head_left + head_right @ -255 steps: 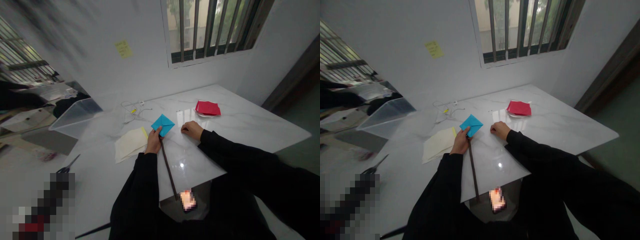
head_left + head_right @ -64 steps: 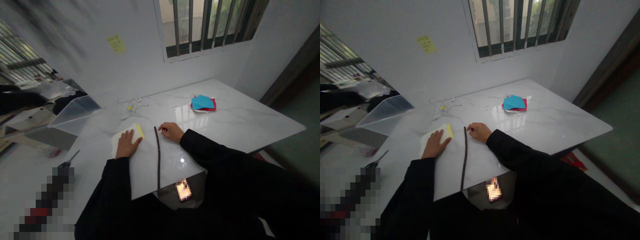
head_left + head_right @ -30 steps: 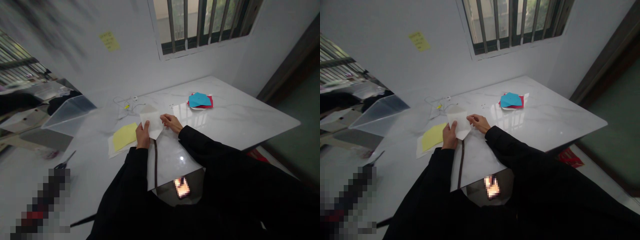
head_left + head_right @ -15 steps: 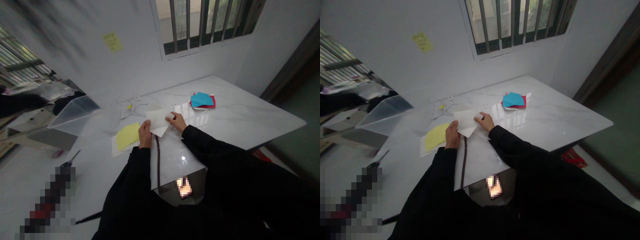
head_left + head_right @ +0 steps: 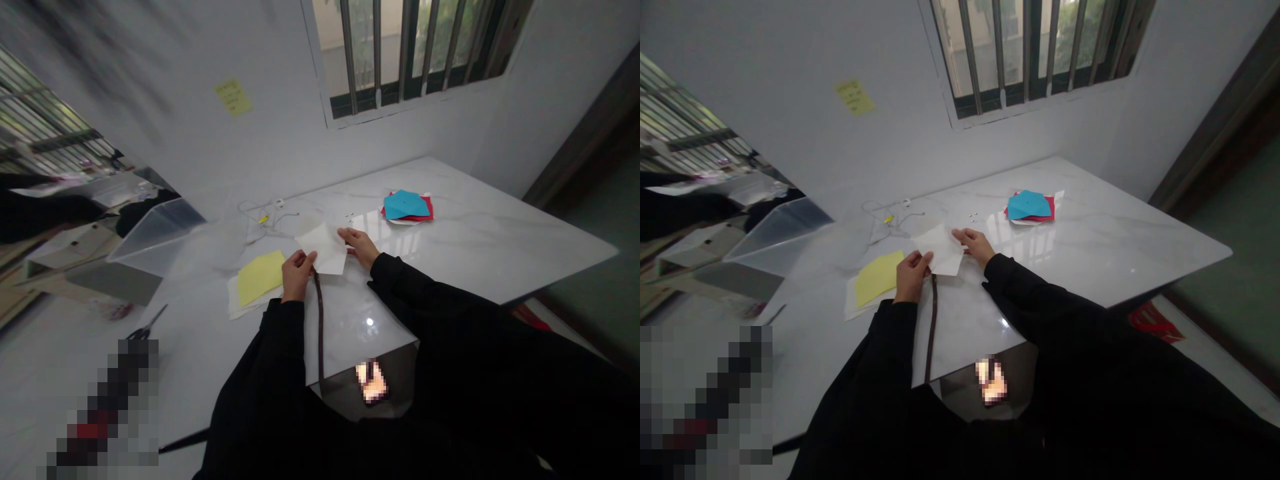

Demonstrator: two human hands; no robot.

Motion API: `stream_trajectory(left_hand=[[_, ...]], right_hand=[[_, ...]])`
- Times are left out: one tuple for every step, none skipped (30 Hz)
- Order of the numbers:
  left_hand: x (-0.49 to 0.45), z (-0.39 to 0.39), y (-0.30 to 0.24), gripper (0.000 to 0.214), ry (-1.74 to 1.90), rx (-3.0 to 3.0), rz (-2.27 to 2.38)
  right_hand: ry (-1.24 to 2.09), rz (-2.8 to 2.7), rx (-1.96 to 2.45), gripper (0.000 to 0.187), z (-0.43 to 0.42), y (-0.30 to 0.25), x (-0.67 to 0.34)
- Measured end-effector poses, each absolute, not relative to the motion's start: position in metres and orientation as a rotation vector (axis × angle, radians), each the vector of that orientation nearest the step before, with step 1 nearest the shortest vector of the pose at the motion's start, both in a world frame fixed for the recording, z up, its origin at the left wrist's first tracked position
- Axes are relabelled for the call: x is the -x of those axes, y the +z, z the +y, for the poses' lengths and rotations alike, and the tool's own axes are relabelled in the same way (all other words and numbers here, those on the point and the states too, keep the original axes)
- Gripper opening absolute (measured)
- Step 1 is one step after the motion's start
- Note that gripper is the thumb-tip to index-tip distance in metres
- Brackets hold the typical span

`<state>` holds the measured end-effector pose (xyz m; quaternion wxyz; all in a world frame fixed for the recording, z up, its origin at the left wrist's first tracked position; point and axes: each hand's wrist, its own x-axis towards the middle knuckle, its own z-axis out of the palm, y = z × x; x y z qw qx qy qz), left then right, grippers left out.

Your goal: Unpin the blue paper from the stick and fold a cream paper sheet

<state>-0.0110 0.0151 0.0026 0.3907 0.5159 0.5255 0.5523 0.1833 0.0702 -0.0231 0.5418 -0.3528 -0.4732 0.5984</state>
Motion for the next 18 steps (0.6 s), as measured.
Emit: stream_trajectory(left_hand=[[0.0115,0.0153,0.0025,0.037,1.405,-1.309,1.34],[0.0119,0.0157,0.0022,0.037,1.404,-1.305,1.343],[0.0122,0.0162,0.0016,0.037,1.4,-1.3,1.342],[0.0123,0.0167,0.0009,0.038,1.394,-1.294,1.337],[0.0123,0.0171,0.0001,0.04,1.387,-1.286,1.329],[0.0122,0.0176,-0.0007,0.042,1.378,-1.277,1.32],[0.0122,0.0179,-0.0015,0.045,1.371,-1.267,1.31],[0.0121,0.0182,-0.0021,0.047,1.365,-1.259,1.302],[0.0121,0.0184,-0.0026,0.048,1.362,-1.255,1.297],[0.0122,0.0185,-0.003,0.049,1.36,-1.255,1.296],[0.0124,0.0186,-0.0032,0.049,1.357,-1.262,1.296],[0.0126,0.0187,-0.0032,0.048,1.353,-1.272,1.296],[0.0127,0.0186,-0.0031,0.048,1.348,-1.283,1.295],[0.0127,0.0184,-0.0026,0.048,1.344,-1.291,1.296],[0.0126,0.0179,-0.0019,0.048,1.343,-1.295,1.299],[0.0124,0.0172,-0.0008,0.046,1.339,-1.301,1.309],[0.0119,0.0162,0.0006,0.044,1.333,-1.313,1.327],[0.0114,0.015,0.0024,0.041,1.326,-1.331,1.349]], right_hand=[[1.479,-1.098,0.811,0.061,0.0693,-0.0213,-0.1849],[1.536,-1.048,0.789,0.064,0.0688,-0.0199,-0.1863],[1.573,-1.0,0.782,0.064,0.0685,-0.019,-0.1872],[1.578,-0.985,0.794,0.059,0.0684,-0.0187,-0.1876],[1.564,-0.986,0.818,0.053,0.0684,-0.0189,-0.1876],[1.543,-0.996,0.843,0.049,0.0682,-0.0194,-0.1871],[1.529,-1.011,0.858,0.05,0.0678,-0.0201,-0.1863],[1.526,-1.032,0.859,0.054,0.0672,-0.0206,-0.1853],[1.538,-1.054,0.847,0.056,0.0663,-0.0209,-0.1844],[1.555,-1.074,0.83,0.055,0.0652,-0.0207,-0.1836],[1.573,-1.097,0.816,0.052,0.064,-0.0202,-0.1829],[1.585,-1.122,0.812,0.048,0.0629,-0.0194,-0.1826],[1.588,-1.143,0.815,0.044,0.062,-0.0184,-0.1824],[1.586,-1.157,0.821,0.04,0.0612,-0.0174,-0.1825],[1.581,-1.165,0.827,0.038,0.0606,-0.0165,-0.1826],[1.574,-1.169,0.83,0.036,0.0602,-0.0158,-0.1828],[1.568,-1.171,0.832,0.035,0.0599,-0.0152,-0.183],[1.564,-1.171,0.833,0.033,0.0597,-0.0148,-0.1832]])
